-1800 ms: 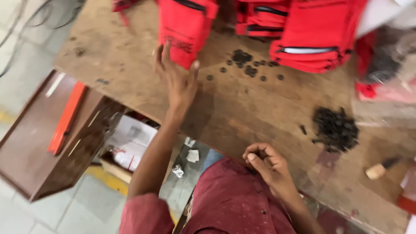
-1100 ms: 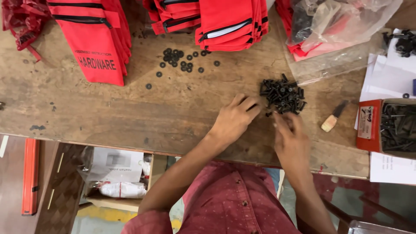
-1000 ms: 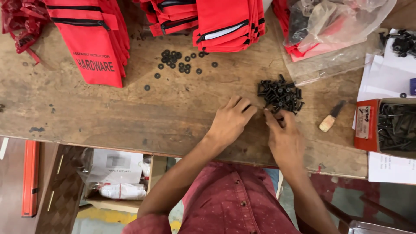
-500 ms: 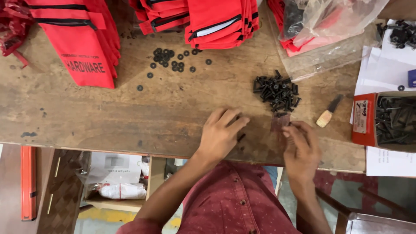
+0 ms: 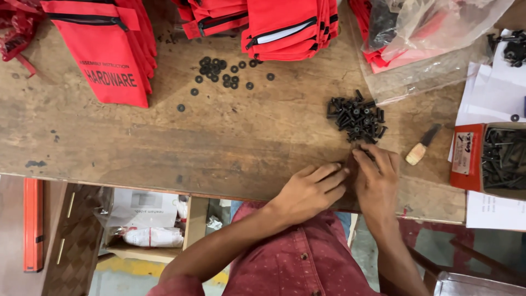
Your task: The recorder is seen counting and placing black screws and washers into small red bags labeled 'HARDWARE'.
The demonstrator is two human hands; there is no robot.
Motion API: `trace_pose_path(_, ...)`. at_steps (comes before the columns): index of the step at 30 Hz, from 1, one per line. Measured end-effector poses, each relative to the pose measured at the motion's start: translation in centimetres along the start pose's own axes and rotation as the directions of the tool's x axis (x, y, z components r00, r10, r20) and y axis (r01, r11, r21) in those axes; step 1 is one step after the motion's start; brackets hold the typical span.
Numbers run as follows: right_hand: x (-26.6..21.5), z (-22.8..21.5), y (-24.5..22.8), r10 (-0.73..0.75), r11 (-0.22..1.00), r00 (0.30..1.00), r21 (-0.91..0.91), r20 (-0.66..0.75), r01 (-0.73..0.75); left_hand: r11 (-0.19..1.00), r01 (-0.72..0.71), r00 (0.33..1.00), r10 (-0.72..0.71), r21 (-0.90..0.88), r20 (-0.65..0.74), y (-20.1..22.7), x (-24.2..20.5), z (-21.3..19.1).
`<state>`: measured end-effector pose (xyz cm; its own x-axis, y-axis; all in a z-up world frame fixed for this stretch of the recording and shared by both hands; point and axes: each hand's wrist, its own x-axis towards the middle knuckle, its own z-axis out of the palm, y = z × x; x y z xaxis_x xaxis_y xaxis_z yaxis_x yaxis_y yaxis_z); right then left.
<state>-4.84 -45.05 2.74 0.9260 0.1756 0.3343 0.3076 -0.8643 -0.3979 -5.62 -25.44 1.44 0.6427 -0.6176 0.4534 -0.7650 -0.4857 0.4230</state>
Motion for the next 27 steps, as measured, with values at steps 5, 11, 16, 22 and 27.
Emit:
trace_pose_path(5,-0.4,-0.9,0.1,0.029,1.0,0.999,-0.004,0.027,-0.029,0.996,0.086,0.996,-0.086,-0.004,-0.002,-0.2,0.5,1.7)
trace_pose_path(11,-0.5,-0.9,0.7,0.026,0.999,0.999,0.042,0.031,-0.028,0.95,0.301,0.953,-0.297,-0.083,0.056,0.0,2.4,1.2)
trace_pose_path(16,-0.7,-0.6,1.5,0.053,0.999,0.998,0.015,-0.017,-0.052,0.976,0.208,0.971,-0.198,0.062,-0.134,-0.6,2.6,2.3)
trace_pose_path(22,-2.2,0.6,3.8,0.274,0.929,0.951,0.296,-0.142,-0.223,0.943,0.265,0.962,-0.243,0.202,-0.128,-1.4,3.0,2.7)
trace_pose_path(27,-3.1,1.0,4.8,0.43,0.773,0.89,0.569,-0.148,-0.279,0.927,0.336,0.938,-0.312,0.165,-0.153,-2.6,3.0,3.0)
